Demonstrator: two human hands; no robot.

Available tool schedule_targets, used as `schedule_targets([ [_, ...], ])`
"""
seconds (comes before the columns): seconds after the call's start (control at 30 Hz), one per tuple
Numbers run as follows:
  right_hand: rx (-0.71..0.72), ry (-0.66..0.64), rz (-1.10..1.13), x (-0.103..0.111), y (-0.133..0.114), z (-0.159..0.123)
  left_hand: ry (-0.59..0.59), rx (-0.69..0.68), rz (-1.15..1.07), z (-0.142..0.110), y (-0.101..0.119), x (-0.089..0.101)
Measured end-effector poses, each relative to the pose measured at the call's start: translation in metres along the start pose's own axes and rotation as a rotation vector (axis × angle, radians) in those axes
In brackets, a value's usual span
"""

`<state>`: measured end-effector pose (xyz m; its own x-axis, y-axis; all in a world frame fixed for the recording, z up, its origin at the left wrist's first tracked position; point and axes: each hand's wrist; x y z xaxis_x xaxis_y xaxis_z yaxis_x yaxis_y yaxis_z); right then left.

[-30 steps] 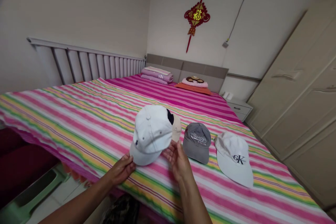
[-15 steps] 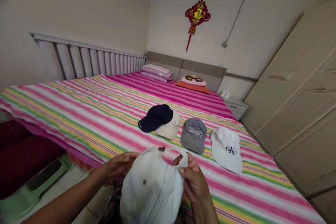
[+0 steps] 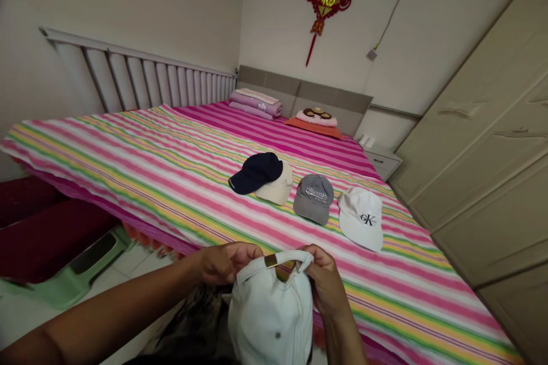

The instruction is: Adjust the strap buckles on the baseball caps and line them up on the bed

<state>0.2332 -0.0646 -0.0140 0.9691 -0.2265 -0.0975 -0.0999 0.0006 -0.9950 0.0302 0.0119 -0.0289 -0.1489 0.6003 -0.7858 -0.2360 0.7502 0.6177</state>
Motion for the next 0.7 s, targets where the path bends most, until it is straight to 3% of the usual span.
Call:
schedule_targets([
  [0.1, -0.043, 0.104, -0.212, 0.007, 0.008, 0.002, 0.060, 0.013, -0.027, 0.000, -0.005, -0.012],
  [0.27, 0.202, 0.334, -0.460, 0.001, -0.003, -0.012, 0.258, 0.015, 0.055, 0.009, -0.021, -0.017],
  [0.47, 0.801, 0.158, -1.206, -0.036, -0.008, -0.045, 0.396, -0.128, 0.122, 0.018, -0.035, -0.020],
  [0.57, 0.889, 0.209, -1.363, -0.048, 0.000, -0.047, 0.450, -0.141, 0.182, 0.018, -0.037, -0.025],
  [0.7, 0.900, 0.175, -1.344, -0.048, 0.001, -0.044, 0.450, -0.138, 0.237, 0.015, -0.037, -0.025],
])
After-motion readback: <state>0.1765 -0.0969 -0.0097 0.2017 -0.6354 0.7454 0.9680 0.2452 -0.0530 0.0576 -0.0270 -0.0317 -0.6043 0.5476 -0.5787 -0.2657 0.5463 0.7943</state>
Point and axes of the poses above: each hand's wrist, its own z-axis towards the middle knuckle, its own x-axis out of the back of the hand, y = z × x, and after that the axes turned 10 degrees about -z, right-handed
